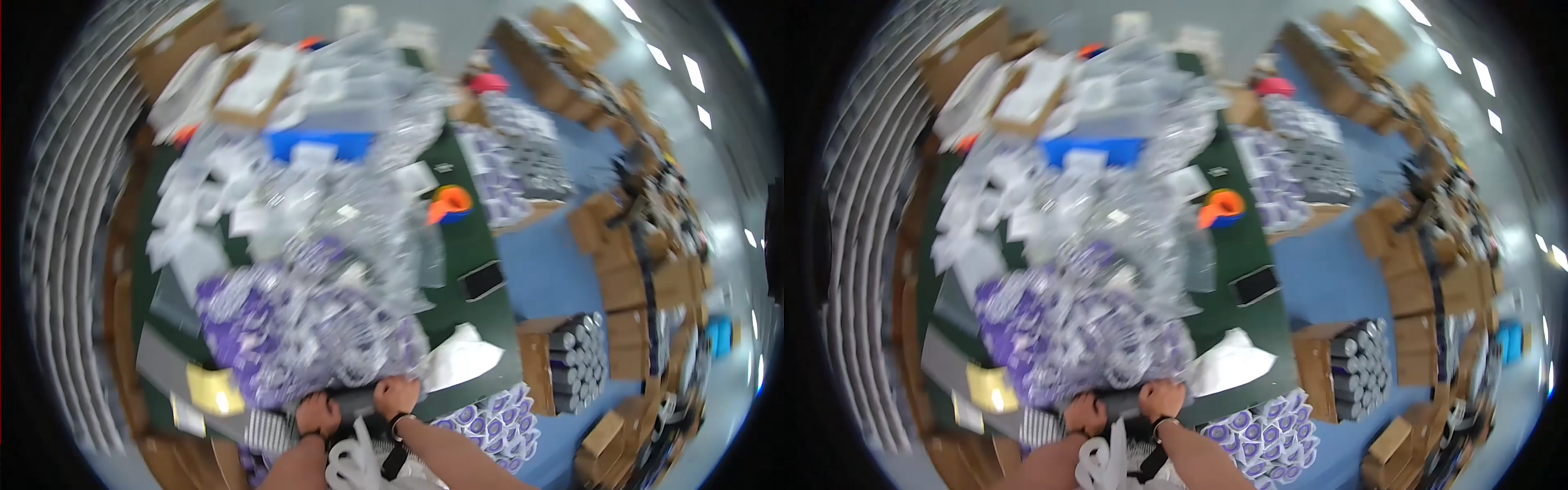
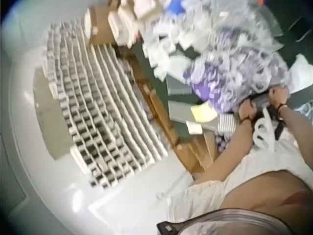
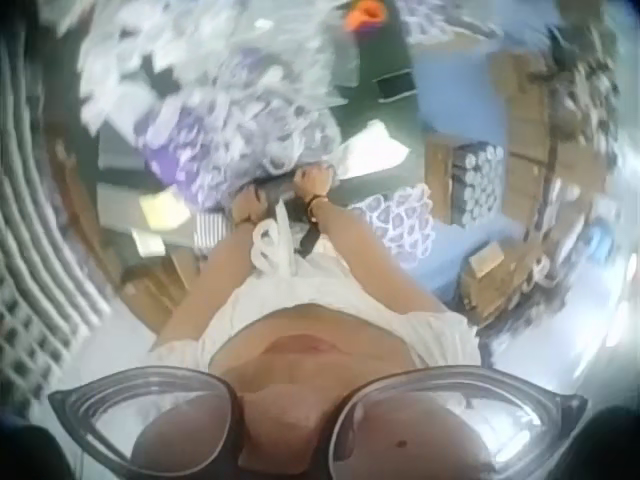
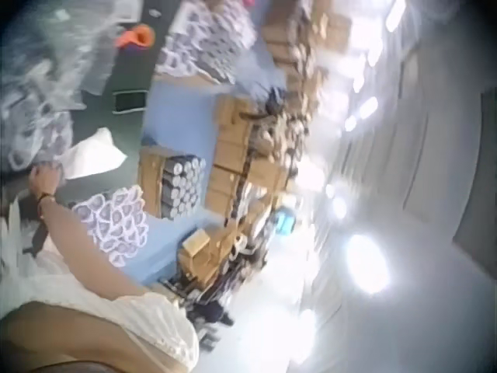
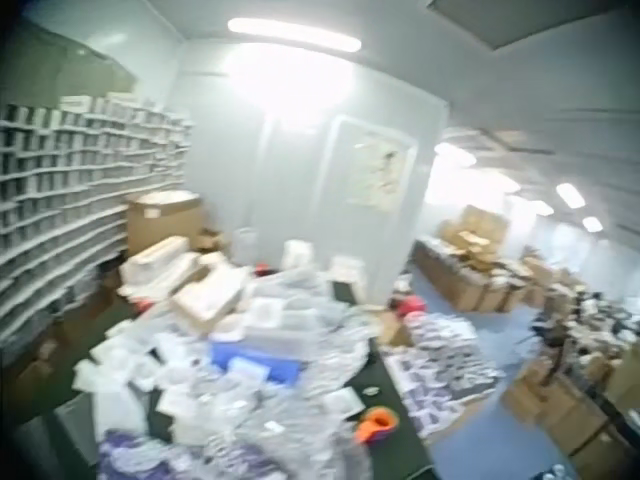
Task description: The person wipes a filter with a cloth, slides it into a plastic bag, and places it into a cardboard box before peeling a label from a sheet and pressing it onto a gray plastic housing.
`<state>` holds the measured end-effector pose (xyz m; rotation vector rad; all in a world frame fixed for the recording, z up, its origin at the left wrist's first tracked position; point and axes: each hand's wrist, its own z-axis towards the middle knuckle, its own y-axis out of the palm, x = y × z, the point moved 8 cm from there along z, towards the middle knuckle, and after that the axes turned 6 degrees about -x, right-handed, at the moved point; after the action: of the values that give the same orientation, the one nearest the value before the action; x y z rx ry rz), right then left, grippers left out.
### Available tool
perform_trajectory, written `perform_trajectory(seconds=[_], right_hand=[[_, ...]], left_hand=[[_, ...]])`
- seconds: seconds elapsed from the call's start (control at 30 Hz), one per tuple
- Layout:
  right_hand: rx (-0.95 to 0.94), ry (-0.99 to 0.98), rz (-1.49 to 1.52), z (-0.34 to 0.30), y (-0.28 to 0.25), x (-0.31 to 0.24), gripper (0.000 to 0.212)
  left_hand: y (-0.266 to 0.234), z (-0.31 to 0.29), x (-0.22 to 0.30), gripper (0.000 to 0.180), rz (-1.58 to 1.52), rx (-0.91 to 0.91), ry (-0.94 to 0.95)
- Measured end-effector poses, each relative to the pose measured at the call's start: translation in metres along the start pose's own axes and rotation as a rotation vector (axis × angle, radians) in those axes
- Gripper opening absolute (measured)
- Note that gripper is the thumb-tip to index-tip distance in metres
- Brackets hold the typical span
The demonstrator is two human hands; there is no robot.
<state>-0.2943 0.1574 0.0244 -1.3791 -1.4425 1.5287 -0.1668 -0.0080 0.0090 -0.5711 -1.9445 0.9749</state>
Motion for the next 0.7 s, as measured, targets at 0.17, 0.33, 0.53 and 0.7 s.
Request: perform_trajectory(seconds=[0.17,0.33,0.53,0.7], right_hand=[[0.003,-0.116,-0.027,-0.001,0.008,-0.001,0.020],[-0.064,-0.130,-0.050,-0.007,0.010,-0.004,0.021],[-0.045,-0.139,-0.093,-0.009,0.012,-0.005,0.026],[0.021,-0.128,-0.077,-0.009,0.009,-0.002,0.028]], left_hand=[[0.009,-0.008,-0.004,0.025,-0.024,0.084,-0.010],[0.009,-0.017,-0.006,0.023,-0.037,0.095,-0.020],[0.000,-0.020,-0.004,0.016,-0.074,0.235,0.045],[0.003,-0.015,-0.005,0.017,-0.104,0.156,0.019]])
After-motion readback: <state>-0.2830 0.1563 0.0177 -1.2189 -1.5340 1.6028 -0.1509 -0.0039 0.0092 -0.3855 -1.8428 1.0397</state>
